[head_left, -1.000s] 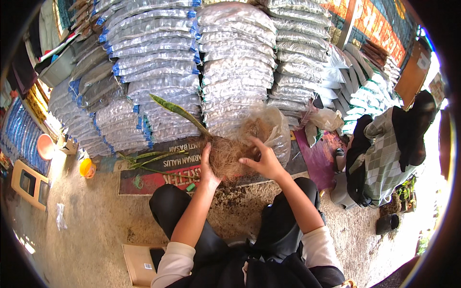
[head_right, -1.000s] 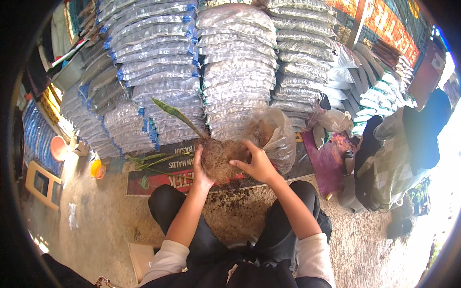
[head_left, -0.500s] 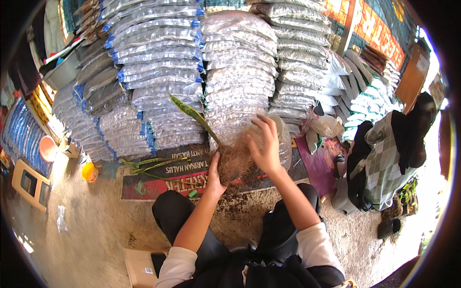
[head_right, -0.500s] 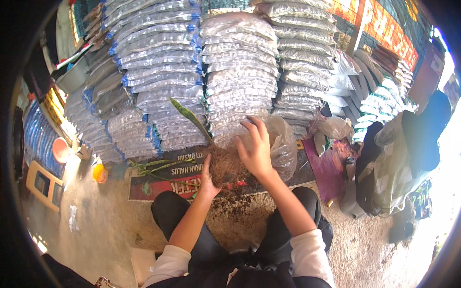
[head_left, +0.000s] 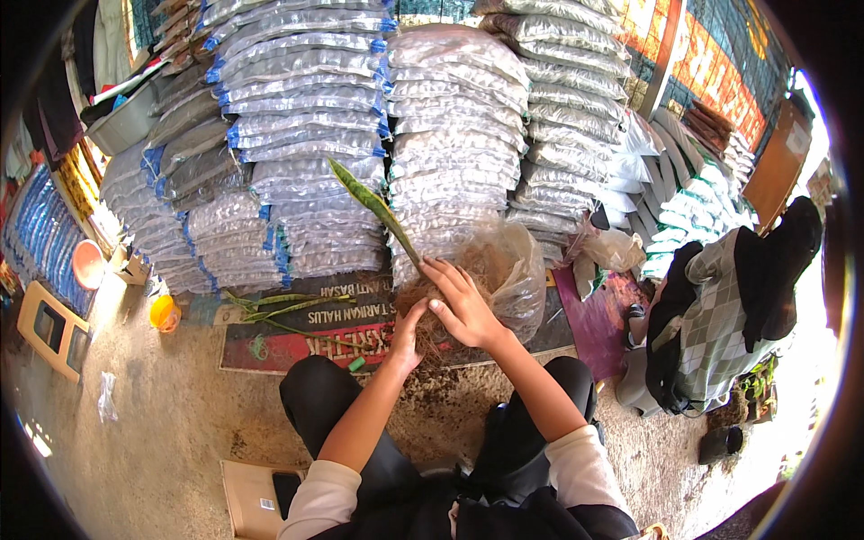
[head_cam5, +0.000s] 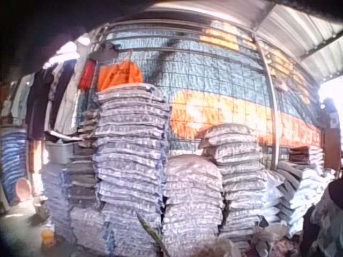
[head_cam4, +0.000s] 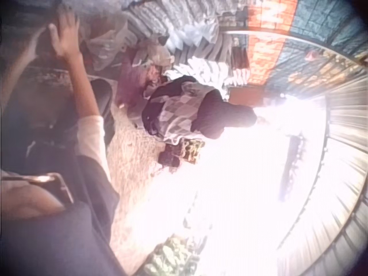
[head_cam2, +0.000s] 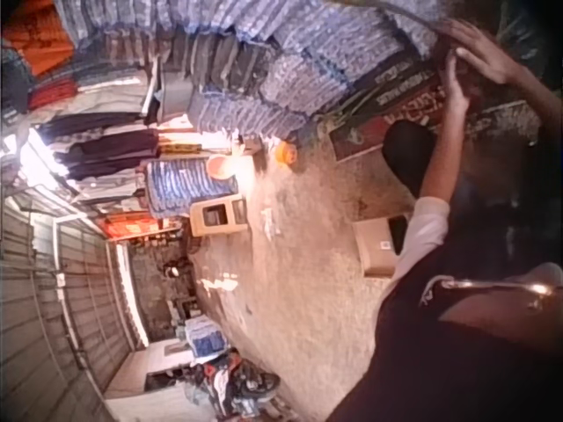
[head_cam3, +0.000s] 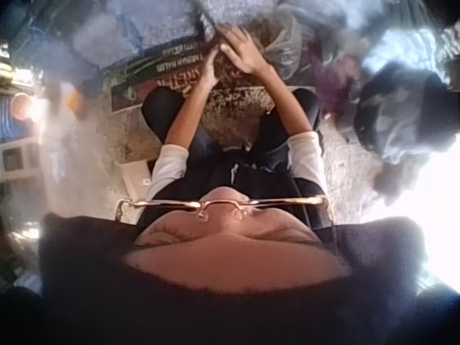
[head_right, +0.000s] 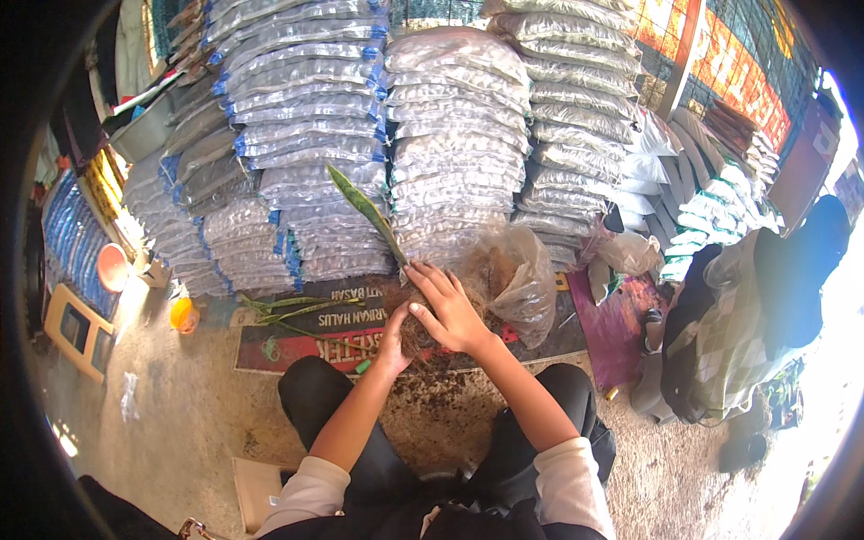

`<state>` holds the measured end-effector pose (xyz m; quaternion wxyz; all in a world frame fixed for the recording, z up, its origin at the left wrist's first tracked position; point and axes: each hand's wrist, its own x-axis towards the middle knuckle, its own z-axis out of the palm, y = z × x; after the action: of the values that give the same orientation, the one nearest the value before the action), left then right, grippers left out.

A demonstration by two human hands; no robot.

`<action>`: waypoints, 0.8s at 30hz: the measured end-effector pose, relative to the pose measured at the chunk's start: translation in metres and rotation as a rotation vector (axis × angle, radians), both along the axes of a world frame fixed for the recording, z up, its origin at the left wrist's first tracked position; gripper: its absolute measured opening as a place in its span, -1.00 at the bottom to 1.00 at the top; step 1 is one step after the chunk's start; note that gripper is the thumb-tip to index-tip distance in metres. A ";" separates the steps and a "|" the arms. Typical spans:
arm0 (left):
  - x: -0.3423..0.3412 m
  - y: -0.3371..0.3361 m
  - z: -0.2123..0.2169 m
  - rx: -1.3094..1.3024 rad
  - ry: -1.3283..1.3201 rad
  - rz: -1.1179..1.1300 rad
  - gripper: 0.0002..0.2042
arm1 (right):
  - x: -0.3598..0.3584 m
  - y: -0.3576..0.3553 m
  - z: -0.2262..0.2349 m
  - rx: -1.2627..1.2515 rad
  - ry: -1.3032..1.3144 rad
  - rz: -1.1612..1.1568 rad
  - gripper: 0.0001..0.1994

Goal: The person sits on the floor and wraps a small plant's root ball with fibrous substrate by hand. They repeatedly add and compress the material around the roots, shaping it into a compact ball while keeping the plant upright.

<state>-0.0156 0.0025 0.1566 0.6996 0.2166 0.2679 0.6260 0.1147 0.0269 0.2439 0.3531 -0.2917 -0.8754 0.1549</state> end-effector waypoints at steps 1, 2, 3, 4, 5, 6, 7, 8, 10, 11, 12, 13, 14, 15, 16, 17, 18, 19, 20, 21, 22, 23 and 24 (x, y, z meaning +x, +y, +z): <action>-0.001 0.000 0.005 -0.041 -0.009 -0.020 -0.55 | -0.001 0.000 -0.002 -0.008 0.040 -0.015 -0.51; -0.002 0.000 0.011 -0.082 -0.019 -0.039 -0.55 | 0.001 0.000 -0.002 0.023 0.135 -0.065 -0.53; -0.001 -0.001 0.016 -0.108 -0.066 -0.043 -0.55 | 0.006 -0.003 0.000 0.053 0.230 -0.115 -0.56; -0.002 0.000 0.017 -0.114 -0.079 -0.039 -0.55 | 0.009 -0.008 0.004 0.080 0.319 -0.162 -0.58; -0.004 0.001 0.018 -0.121 -0.092 -0.034 -0.55 | 0.011 -0.016 0.008 0.127 0.420 -0.204 -0.64; -0.006 0.000 0.017 -0.128 -0.105 -0.029 -0.54 | 0.014 -0.022 0.004 0.168 0.433 -0.225 -0.65; -0.006 0.001 0.019 -0.135 -0.077 -0.028 -0.54 | 0.018 -0.030 0.003 0.209 0.326 -0.221 -0.65; -0.004 0.000 0.021 -0.100 -0.091 -0.026 -0.54 | 0.021 -0.037 0.004 0.249 0.218 -0.217 -0.65; -0.001 -0.002 0.026 -0.031 -0.118 -0.024 -0.54 | 0.013 -0.046 0.009 0.259 0.154 -0.266 -0.67; 0.000 -0.002 0.026 -0.027 -0.142 -0.039 -0.54 | 0.011 -0.049 0.011 0.263 0.123 -0.292 -0.68; 0.001 -0.002 0.026 -0.023 -0.165 -0.055 -0.54 | 0.011 -0.047 0.008 0.251 0.121 -0.288 -0.69; 0.002 -0.003 0.026 -0.020 -0.187 -0.074 -0.55 | 0.012 -0.043 0.001 0.237 0.120 -0.287 -0.71; 0.002 -0.004 0.027 -0.040 -0.185 -0.058 -0.55 | 0.012 -0.038 -0.005 0.226 0.122 -0.283 -0.72; 0.002 -0.005 0.028 -0.060 -0.183 -0.041 -0.55 | 0.014 -0.035 -0.013 0.250 0.119 -0.241 -0.73; 0.002 -0.005 0.026 -0.081 -0.187 -0.021 -0.56 | 0.014 -0.039 -0.014 0.270 0.087 -0.189 -0.75; 0.001 -0.004 0.024 -0.067 -0.216 -0.028 -0.56 | 0.013 -0.044 -0.014 0.290 0.056 -0.136 -0.76; -0.002 -0.002 0.022 -0.053 -0.244 -0.035 -0.57 | 0.012 -0.048 -0.015 0.310 0.025 -0.084 -0.77; -0.002 -0.002 0.024 -0.040 -0.274 -0.047 -0.57 | 0.011 -0.053 -0.018 0.301 -0.053 -0.066 -0.77; -0.001 -0.003 0.026 -0.050 -0.274 -0.053 -0.57 | 0.011 -0.057 -0.019 0.269 -0.046 -0.065 -0.77; -0.001 -0.005 0.028 -0.061 -0.274 -0.058 -0.57 | 0.012 -0.061 -0.018 0.236 -0.038 -0.065 -0.78; -0.003 -0.007 0.031 -0.069 -0.272 -0.060 -0.57 | 0.011 -0.064 -0.015 0.204 -0.028 -0.060 -0.78; -0.004 -0.007 0.032 -0.054 -0.279 -0.048 -0.56 | 0.015 -0.068 -0.008 0.200 0.026 -0.056 -0.76; -0.006 -0.007 0.031 -0.038 -0.287 -0.036 -0.56 | 0.018 -0.069 -0.009 0.151 0.139 -0.120 -0.76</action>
<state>-0.0217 -0.0040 0.1878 0.7457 0.1163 0.1733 0.6327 0.1325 -0.0421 0.2352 0.4426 -0.3048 -0.8389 0.0867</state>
